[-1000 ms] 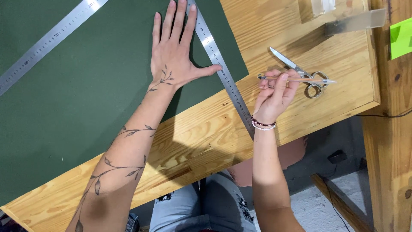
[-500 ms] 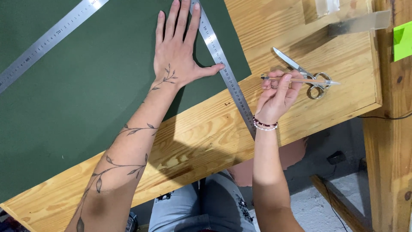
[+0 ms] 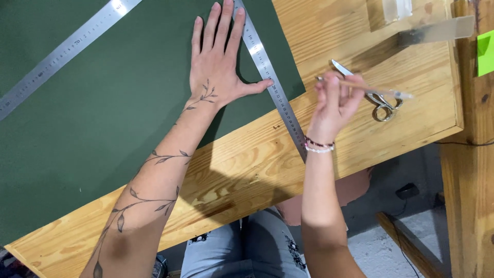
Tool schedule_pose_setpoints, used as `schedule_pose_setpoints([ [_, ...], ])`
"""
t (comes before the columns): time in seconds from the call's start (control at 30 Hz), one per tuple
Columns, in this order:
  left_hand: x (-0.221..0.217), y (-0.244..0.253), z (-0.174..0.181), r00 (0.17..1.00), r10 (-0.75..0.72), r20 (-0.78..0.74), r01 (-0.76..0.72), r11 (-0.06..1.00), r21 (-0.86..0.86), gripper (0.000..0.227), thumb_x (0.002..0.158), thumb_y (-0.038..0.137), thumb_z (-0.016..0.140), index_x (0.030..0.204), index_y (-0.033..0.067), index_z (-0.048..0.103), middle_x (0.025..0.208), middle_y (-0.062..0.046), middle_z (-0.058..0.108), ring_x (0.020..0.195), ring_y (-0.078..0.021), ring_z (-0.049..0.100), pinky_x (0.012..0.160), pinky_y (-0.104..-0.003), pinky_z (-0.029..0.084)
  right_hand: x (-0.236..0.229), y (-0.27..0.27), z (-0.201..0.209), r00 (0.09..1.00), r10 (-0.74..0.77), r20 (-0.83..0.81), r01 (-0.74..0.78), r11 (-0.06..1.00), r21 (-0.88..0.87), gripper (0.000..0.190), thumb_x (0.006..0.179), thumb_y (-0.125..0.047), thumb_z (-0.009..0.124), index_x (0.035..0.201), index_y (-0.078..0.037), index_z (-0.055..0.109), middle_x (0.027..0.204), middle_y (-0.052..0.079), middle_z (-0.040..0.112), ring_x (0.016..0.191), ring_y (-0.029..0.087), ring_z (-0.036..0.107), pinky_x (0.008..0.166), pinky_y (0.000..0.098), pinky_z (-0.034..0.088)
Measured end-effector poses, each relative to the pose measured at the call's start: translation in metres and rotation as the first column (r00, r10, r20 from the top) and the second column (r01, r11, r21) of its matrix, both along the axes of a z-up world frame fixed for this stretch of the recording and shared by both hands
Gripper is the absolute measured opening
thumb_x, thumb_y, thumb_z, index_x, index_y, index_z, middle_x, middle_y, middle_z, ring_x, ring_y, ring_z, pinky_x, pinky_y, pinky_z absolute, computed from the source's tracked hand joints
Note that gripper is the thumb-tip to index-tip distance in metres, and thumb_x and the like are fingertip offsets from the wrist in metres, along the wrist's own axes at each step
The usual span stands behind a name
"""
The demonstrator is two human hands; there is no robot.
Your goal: The person lays a green fabric on a wooden table, uses a metal ruler and pencil to measure and mark lines, then cuts the fabric with scissors along the marked lines.
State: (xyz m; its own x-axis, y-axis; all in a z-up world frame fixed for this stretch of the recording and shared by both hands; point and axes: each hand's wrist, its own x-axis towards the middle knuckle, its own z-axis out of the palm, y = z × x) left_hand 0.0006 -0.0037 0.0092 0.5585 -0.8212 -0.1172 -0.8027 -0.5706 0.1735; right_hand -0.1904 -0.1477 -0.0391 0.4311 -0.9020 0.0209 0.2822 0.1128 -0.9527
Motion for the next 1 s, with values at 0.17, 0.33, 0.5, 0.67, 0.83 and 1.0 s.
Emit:
schedule_pose_setpoints([
  [0.17, 0.000, -0.001, 0.000, 1.000, 0.002, 0.011, -0.002, 1.000, 0.005, 0.129, 0.087, 0.102, 0.055, 0.163, 0.0047, 0.019, 0.167, -0.015, 0.013, 0.155, -0.0328, 0.013, 0.127, -0.053, 0.012, 0.053, 0.012, 0.024, 0.990, 0.131, -0.060, -0.140, 0.971, -0.193, 0.017, 0.104, 0.005, 0.054, 0.116, -0.007, 0.050, 0.103, 0.011, 0.061, 0.080, 0.020, 0.066, 0.073, 0.0294, 0.062],
  [0.33, 0.003, -0.001, 0.001, 1.000, 0.005, -0.030, -0.005, 1.000, -0.012, 0.132, 0.084, 0.104, 0.055, 0.162, 0.0036, 0.019, 0.167, -0.016, 0.015, 0.154, -0.0334, 0.012, 0.126, -0.054, 0.009, 0.084, 0.021, 0.035, 0.948, 0.240, -0.209, -0.275, 0.948, -0.160, 0.013, 0.098, 0.003, 0.054, 0.104, -0.007, 0.049, 0.094, 0.007, 0.054, 0.085, 0.017, 0.070, 0.081, 0.0286, 0.063],
  [0.5, 0.005, -0.002, 0.006, 1.000, 0.004, -0.016, -0.003, 0.996, 0.091, 0.135, 0.087, 0.107, 0.060, 0.164, 0.0061, 0.015, 0.167, -0.015, 0.008, 0.157, -0.0317, 0.010, 0.128, -0.053, 0.010, 0.093, 0.018, 0.036, 0.922, 0.216, -0.322, -0.313, 0.904, -0.290, 0.020, 0.088, 0.013, 0.061, 0.094, -0.006, 0.054, 0.078, 0.004, 0.050, 0.065, 0.008, 0.049, 0.063, 0.0214, 0.048],
  [0.67, 0.006, -0.002, 0.006, 0.999, 0.004, -0.032, -0.002, 0.998, 0.068, 0.132, 0.086, 0.104, 0.057, 0.165, 0.0054, 0.019, 0.166, -0.015, 0.008, 0.156, -0.0311, 0.010, 0.127, -0.053, 0.010, 0.093, 0.023, 0.035, 0.883, 0.173, -0.436, -0.350, 0.863, -0.366, 0.013, 0.087, 0.006, 0.055, 0.093, -0.005, 0.058, 0.088, 0.007, 0.059, 0.077, 0.015, 0.059, 0.067, 0.0239, 0.046],
  [0.83, 0.008, -0.002, 0.001, 1.000, -0.006, 0.008, 0.005, 0.998, 0.058, 0.133, 0.084, 0.106, 0.057, 0.164, 0.0070, 0.020, 0.166, -0.014, 0.009, 0.155, -0.0301, 0.012, 0.128, -0.053, 0.012, 0.093, 0.026, 0.022, 0.856, 0.096, -0.508, -0.302, 0.891, -0.340, 0.012, 0.087, 0.008, 0.065, 0.094, -0.003, 0.064, 0.083, 0.003, 0.061, 0.068, 0.009, 0.056, 0.063, 0.0210, 0.046],
  [1.0, 0.008, -0.003, 0.000, 1.000, 0.006, 0.003, -0.007, 0.999, 0.049, 0.132, 0.083, 0.107, 0.052, 0.164, 0.0080, 0.020, 0.167, -0.014, 0.011, 0.156, -0.0292, 0.014, 0.128, -0.052, 0.013, 0.095, 0.026, 0.026, 0.808, 0.020, -0.588, -0.295, 0.878, -0.376, 0.011, 0.086, 0.003, 0.067, 0.092, -0.006, 0.067, 0.082, 0.001, 0.065, 0.069, 0.010, 0.063, 0.059, 0.0209, 0.047],
])
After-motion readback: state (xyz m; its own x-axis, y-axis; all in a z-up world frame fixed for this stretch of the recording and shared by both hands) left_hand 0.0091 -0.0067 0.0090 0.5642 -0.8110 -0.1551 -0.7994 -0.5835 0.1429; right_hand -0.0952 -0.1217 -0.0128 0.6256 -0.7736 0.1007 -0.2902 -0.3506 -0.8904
